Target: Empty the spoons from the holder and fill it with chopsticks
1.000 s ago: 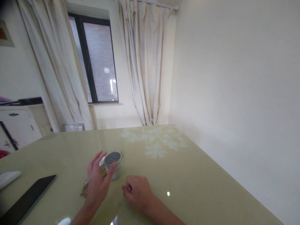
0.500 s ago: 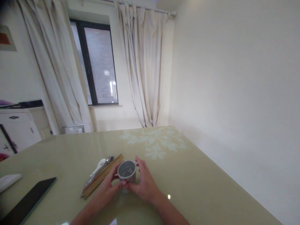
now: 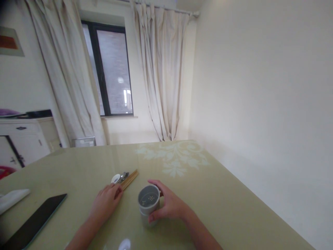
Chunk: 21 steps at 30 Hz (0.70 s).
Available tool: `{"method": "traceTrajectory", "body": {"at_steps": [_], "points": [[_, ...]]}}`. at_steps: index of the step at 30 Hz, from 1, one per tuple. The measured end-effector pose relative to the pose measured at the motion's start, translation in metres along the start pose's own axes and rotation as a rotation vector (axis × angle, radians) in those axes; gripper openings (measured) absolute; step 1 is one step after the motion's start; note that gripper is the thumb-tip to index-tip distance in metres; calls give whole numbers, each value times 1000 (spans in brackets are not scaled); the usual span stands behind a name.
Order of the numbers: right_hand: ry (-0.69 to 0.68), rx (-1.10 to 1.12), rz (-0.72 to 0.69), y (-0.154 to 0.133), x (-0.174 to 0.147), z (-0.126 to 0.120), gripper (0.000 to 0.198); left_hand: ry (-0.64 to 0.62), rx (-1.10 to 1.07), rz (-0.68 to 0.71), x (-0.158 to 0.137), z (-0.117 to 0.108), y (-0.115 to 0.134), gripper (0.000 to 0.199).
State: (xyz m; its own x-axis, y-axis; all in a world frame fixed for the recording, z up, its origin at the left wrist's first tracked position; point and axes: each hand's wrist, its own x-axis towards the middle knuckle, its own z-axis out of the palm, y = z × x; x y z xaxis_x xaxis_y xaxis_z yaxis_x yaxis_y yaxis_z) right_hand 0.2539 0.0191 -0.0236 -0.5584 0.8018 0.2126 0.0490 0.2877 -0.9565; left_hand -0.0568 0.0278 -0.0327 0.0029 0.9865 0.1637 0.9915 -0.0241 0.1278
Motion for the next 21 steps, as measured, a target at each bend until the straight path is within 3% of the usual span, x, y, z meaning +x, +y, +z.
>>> {"method": "traceTrajectory", "body": {"at_steps": [8, 11, 14, 16, 18, 21], "points": [[-111, 171, 51, 4, 0, -2, 142, -55, -12, -80, -2, -5, 6, 24], [-119, 356, 31, 2, 1, -2, 125, -52, -44, -72, -3, -3, 6, 21], [45, 439, 18, 4, 6, 3, 92, -44, -171, 63, -6, -1, 11, 13], [204, 354, 63, 10, 11, 6, 74, -65, -292, 152, -9, 1, 20, 12], [325, 189, 116, 18, 17, 8, 67, -63, -410, 216, -12, 3, 30, 14], [383, 39, 132, 26, 24, 8, 65, 56, -575, 288, -14, 3, 46, 17]]}}
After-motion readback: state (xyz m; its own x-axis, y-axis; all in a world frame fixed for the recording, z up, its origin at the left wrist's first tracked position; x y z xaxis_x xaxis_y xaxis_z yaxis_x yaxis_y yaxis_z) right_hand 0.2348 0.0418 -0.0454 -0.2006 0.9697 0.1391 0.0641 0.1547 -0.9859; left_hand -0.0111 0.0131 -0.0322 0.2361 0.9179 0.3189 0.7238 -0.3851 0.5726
